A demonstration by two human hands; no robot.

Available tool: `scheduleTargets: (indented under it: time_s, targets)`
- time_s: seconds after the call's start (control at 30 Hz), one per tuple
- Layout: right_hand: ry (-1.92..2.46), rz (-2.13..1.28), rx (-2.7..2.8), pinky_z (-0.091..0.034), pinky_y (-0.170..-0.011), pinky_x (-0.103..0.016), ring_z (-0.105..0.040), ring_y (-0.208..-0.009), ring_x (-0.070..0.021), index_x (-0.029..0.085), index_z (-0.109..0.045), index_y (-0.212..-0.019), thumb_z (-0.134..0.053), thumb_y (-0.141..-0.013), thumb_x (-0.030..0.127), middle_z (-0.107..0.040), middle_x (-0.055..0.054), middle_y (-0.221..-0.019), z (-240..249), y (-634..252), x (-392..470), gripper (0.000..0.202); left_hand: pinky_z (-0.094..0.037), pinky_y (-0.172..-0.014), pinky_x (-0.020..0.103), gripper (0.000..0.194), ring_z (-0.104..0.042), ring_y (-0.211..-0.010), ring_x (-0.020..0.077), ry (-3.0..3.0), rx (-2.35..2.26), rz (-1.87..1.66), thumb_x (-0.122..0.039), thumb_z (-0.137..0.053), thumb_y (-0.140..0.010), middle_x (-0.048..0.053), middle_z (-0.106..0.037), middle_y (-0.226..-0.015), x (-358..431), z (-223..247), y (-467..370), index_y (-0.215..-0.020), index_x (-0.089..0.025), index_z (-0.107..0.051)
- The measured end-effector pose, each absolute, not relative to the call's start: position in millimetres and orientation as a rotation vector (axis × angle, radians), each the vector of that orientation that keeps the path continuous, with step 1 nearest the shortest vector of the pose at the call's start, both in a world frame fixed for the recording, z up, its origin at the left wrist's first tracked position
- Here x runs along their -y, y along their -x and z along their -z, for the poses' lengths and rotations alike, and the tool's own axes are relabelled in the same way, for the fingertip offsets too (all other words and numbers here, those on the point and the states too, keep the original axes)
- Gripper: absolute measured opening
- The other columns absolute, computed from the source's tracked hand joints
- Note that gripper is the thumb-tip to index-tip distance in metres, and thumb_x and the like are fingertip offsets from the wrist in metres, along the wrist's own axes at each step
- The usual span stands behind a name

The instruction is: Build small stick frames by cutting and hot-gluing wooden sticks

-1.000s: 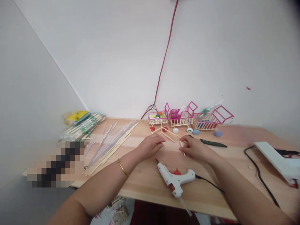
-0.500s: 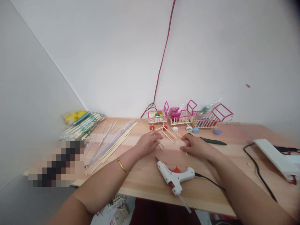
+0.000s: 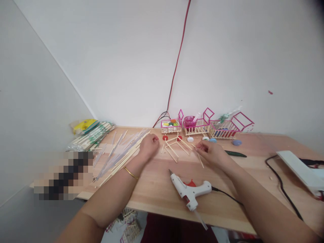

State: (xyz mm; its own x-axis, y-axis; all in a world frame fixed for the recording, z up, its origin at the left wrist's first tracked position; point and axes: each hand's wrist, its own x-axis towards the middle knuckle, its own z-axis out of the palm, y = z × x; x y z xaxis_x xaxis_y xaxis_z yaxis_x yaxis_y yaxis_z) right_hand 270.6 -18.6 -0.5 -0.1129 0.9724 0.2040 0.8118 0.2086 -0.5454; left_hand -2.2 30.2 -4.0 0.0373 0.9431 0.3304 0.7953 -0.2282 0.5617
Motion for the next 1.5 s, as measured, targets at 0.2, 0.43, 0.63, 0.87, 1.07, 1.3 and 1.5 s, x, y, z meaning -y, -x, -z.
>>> scheduleTargets:
  time_s: [0.2, 0.43, 0.63, 0.87, 1.07, 1.3, 1.5]
  targets:
    - [1.498, -0.439, 2.005, -0.038, -0.054, -0.025, -0.052, -0.060, -0.0142, 0.019, -0.058, -0.078, -0.050, -0.078, 0.032, -0.060, -0.002, -0.068, -0.7, -263.5, 21.9, 0.016, -0.039, -0.057, 0.026, 0.020, -0.056, -0.068, 0.0182, -2.171, -1.842, -0.518, -0.037, -0.058, -0.070, 0.005, -0.063, -0.076, -22.4, 5.6, -3.2, -0.069, -0.019, -0.064]
    - [1.510, -0.403, 2.015, -0.037, -0.054, -0.025, -0.052, -0.059, -0.0144, 0.019, -0.058, -0.078, -0.049, -0.079, 0.034, -0.060, -0.001, -0.066, -3.1, -262.2, 22.7, 0.017, -0.039, -0.059, 0.025, 0.012, -0.057, -0.065, 0.0174, -2.287, -1.811, -0.450, -0.024, -0.055, -0.070, 0.007, -0.062, -0.067, -24.1, 13.1, -2.4, -0.065, -0.017, -0.063]
    - [1.541, -0.347, 1.893, -0.040, -0.057, -0.027, -0.055, -0.061, -0.0158, 0.020, -0.058, -0.079, -0.049, -0.079, 0.036, -0.061, -0.002, -0.068, -3.8, -270.1, 19.7, 0.019, -0.037, -0.058, 0.025, 0.019, -0.055, -0.064, 0.0152, -2.153, -1.877, -0.848, -0.028, -0.047, -0.078, 0.004, -0.063, -0.070, -25.5, 4.7, 0.4, -0.068, -0.017, -0.060]
    - [1.524, -0.246, 1.609, -0.042, -0.058, -0.027, -0.056, -0.065, -0.0165, 0.021, -0.057, -0.087, -0.049, -0.080, 0.039, -0.063, -0.004, -0.075, -10.5, -276.3, 18.6, 0.020, -0.039, -0.062, 0.023, 0.017, -0.055, -0.066, 0.0134, -2.111, -1.681, -1.140, -0.025, -0.045, -0.081, 0.000, -0.060, -0.069, -25.5, 2.9, 2.6, -0.091, -0.019, -0.057]
    - [1.583, -0.200, 1.617, -0.040, -0.057, -0.027, -0.055, -0.061, -0.0163, 0.019, -0.058, -0.081, -0.049, -0.079, 0.040, -0.061, -0.003, -0.068, -9.2, -276.3, 16.8, 0.023, -0.040, -0.065, 0.025, 0.027, -0.056, -0.070, 0.0149, -2.132, -1.703, -1.140, -0.021, -0.040, -0.083, 0.002, -0.062, -0.074, -25.8, 5.2, 2.6, -0.105, -0.019, -0.055]
    - [1.608, -0.233, 1.655, -0.040, -0.056, -0.027, -0.055, -0.060, -0.0166, 0.020, -0.058, -0.078, -0.047, -0.080, 0.039, -0.062, -0.002, -0.066, -9.2, -274.4, 17.7, 0.023, -0.040, -0.062, 0.025, 0.029, -0.058, -0.071, 0.0163, -2.120, -1.819, -0.892, -0.019, -0.040, -0.081, 0.004, -0.065, -0.077, -27.7, 10.2, 1.9, -0.103, -0.020, -0.059]
    - [1.581, -0.252, 1.677, -0.040, -0.056, -0.027, -0.055, -0.060, -0.0166, 0.020, -0.057, -0.079, -0.047, -0.079, 0.040, -0.061, -0.002, -0.066, -5.0, -275.7, 15.7, 0.023, -0.044, -0.071, 0.026, 0.027, -0.060, -0.080, 0.0166, -2.134, -1.696, -0.846, -0.020, -0.048, -0.078, 0.004, -0.067, -0.087, -33.7, 21.2, 3.0, -0.103, -0.021, -0.059]
